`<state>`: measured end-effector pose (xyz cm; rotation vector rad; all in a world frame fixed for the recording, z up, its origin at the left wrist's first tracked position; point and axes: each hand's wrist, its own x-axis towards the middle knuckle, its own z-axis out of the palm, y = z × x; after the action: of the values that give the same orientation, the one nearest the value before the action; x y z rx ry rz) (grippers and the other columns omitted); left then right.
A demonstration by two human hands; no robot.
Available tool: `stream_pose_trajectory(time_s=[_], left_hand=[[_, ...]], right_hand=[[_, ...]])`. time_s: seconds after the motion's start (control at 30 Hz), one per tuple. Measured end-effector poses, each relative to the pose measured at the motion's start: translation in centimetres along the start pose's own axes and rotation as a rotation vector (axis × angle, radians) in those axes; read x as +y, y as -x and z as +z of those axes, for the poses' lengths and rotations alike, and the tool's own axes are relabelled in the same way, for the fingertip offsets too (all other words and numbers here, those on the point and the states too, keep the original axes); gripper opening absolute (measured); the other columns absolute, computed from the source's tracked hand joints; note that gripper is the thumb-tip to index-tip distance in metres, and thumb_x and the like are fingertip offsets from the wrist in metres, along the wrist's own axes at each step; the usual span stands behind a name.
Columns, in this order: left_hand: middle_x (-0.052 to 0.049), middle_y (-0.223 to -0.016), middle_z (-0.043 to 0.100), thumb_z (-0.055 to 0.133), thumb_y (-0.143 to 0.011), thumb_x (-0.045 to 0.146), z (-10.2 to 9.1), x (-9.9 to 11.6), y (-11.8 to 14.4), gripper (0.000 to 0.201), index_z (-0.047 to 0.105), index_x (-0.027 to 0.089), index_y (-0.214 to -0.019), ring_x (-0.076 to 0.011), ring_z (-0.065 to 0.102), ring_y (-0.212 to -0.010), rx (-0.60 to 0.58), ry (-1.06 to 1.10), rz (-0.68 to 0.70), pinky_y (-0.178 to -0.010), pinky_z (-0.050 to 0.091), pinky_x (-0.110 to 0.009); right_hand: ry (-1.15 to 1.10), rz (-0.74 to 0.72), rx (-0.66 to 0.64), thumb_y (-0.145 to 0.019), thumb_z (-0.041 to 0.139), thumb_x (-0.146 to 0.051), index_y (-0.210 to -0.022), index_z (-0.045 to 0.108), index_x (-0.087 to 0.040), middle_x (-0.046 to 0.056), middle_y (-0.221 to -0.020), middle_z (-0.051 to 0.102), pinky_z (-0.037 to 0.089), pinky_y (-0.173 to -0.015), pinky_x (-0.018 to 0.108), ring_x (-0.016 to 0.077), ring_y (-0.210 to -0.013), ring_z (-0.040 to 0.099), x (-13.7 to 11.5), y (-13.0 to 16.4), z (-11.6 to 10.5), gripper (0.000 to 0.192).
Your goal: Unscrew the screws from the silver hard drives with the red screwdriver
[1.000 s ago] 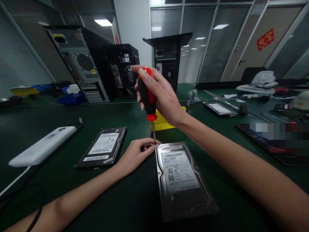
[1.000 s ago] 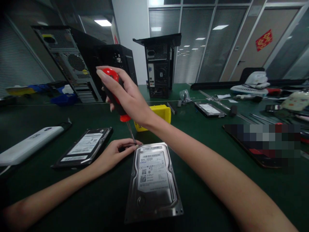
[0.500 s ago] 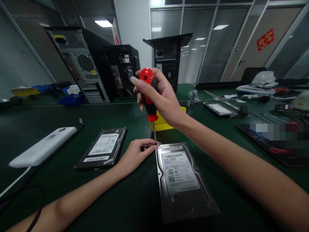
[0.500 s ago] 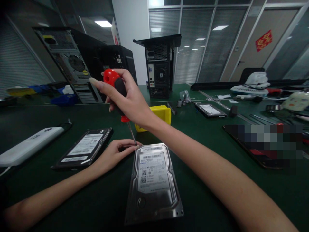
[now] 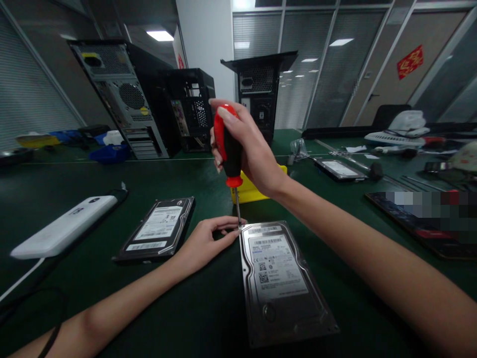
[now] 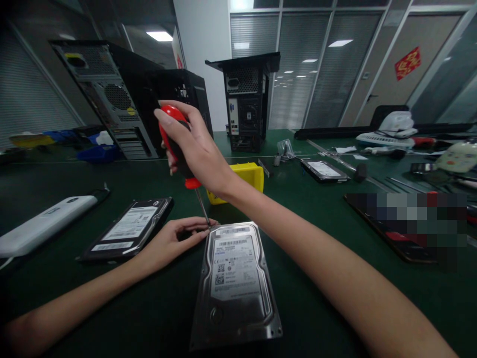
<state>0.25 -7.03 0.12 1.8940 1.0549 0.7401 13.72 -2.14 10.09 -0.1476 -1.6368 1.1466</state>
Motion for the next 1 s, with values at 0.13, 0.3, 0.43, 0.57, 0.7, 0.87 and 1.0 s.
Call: stream_pose_trajectory(time_s=[0.13, 0.3, 0.43, 0.57, 0.7, 0.87, 1.0], left_hand=[[-0.005, -0.115, 0.065, 0.052, -0.085, 0.033, -0.05, 0.01, 0.16, 0.032, 0.061, 0.018, -0.112, -0.0189, 0.059, -0.105, 0.004, -0.030, -0.009, -0.092, 0.045, -0.031], [-0.005, -0.112, 0.066, 0.051, -0.085, 0.031, -0.07, 0.05, 0.04, 0.030, 0.063, 0.018, -0.109, -0.0192, 0.060, -0.102, 0.018, -0.056, -0.015, -0.091, 0.046, -0.031], [-0.005, -0.110, 0.067, 0.051, -0.085, 0.031, -0.04, -0.06, -0.04, 0.028, 0.063, 0.018, -0.106, -0.0190, 0.061, -0.101, 0.022, -0.031, -0.014, -0.091, 0.046, -0.032], [-0.005, -0.104, 0.069, 0.052, -0.085, 0.033, 0.17, -0.04, -0.14, 0.027, 0.064, 0.017, -0.102, -0.0196, 0.063, -0.097, 0.045, -0.011, -0.005, -0.086, 0.049, -0.031], [-0.004, -0.090, 0.071, 0.056, -0.082, 0.036, 0.46, 0.22, -0.43, 0.023, 0.068, 0.017, -0.088, -0.0196, 0.065, -0.086, 0.130, -0.121, 0.028, -0.079, 0.050, -0.029], [-0.003, -0.085, 0.072, 0.056, -0.083, 0.035, 0.74, 0.21, -0.63, 0.022, 0.070, 0.018, -0.083, -0.0192, 0.065, -0.080, 0.178, -0.207, 0.058, -0.075, 0.050, -0.029], [-0.003, -0.085, 0.072, 0.056, -0.082, 0.035, 0.85, -0.01, -0.59, 0.023, 0.070, 0.017, -0.082, -0.0196, 0.066, -0.080, 0.189, -0.174, 0.040, -0.074, 0.051, -0.029]], right_hand=[[-0.019, -0.004, -0.012, -0.083, 0.048, -0.050, -0.106, 0.042, -0.022, -0.002, -0.077, 0.045, 0.044, -0.054, 0.020, 0.0051, -0.059, 0.047, 0.26, -0.20, -0.12, 0.037], [-0.095, -0.074, -0.008, -0.079, 0.057, -0.043, -0.093, 0.039, -0.021, -0.003, -0.078, 0.048, 0.047, -0.054, 0.021, 0.0061, -0.060, 0.049, 0.44, -0.34, -0.29, 0.031], [-0.080, -0.047, -0.037, -0.079, 0.058, -0.039, -0.097, 0.035, -0.022, -0.005, -0.078, 0.052, 0.049, -0.056, 0.021, 0.0059, -0.061, 0.051, 0.41, -0.38, -0.43, 0.034], [-0.030, -0.020, 0.016, -0.080, 0.057, -0.036, -0.099, 0.033, -0.023, -0.005, -0.074, 0.050, 0.047, -0.055, 0.020, 0.0053, -0.059, 0.051, 0.12, -0.07, -0.04, 0.033], [0.003, -0.031, 0.045, -0.079, 0.057, -0.037, -0.099, 0.033, -0.023, -0.006, -0.070, 0.047, 0.044, -0.051, 0.020, 0.0049, -0.055, 0.049, 0.07, 0.05, 0.24, 0.035], [0.041, -0.003, 0.059, -0.077, 0.058, -0.043, -0.100, 0.032, -0.024, -0.006, -0.070, 0.048, 0.040, -0.047, 0.018, 0.0044, -0.054, 0.048, 0.23, -0.16, 0.18, 0.040], [0.044, -0.014, 0.067, -0.077, 0.057, -0.043, -0.099, 0.032, -0.024, -0.006, -0.069, 0.047, 0.040, -0.047, 0.018, 0.0051, -0.053, 0.048, 0.16, -0.10, 0.25, 0.038]])
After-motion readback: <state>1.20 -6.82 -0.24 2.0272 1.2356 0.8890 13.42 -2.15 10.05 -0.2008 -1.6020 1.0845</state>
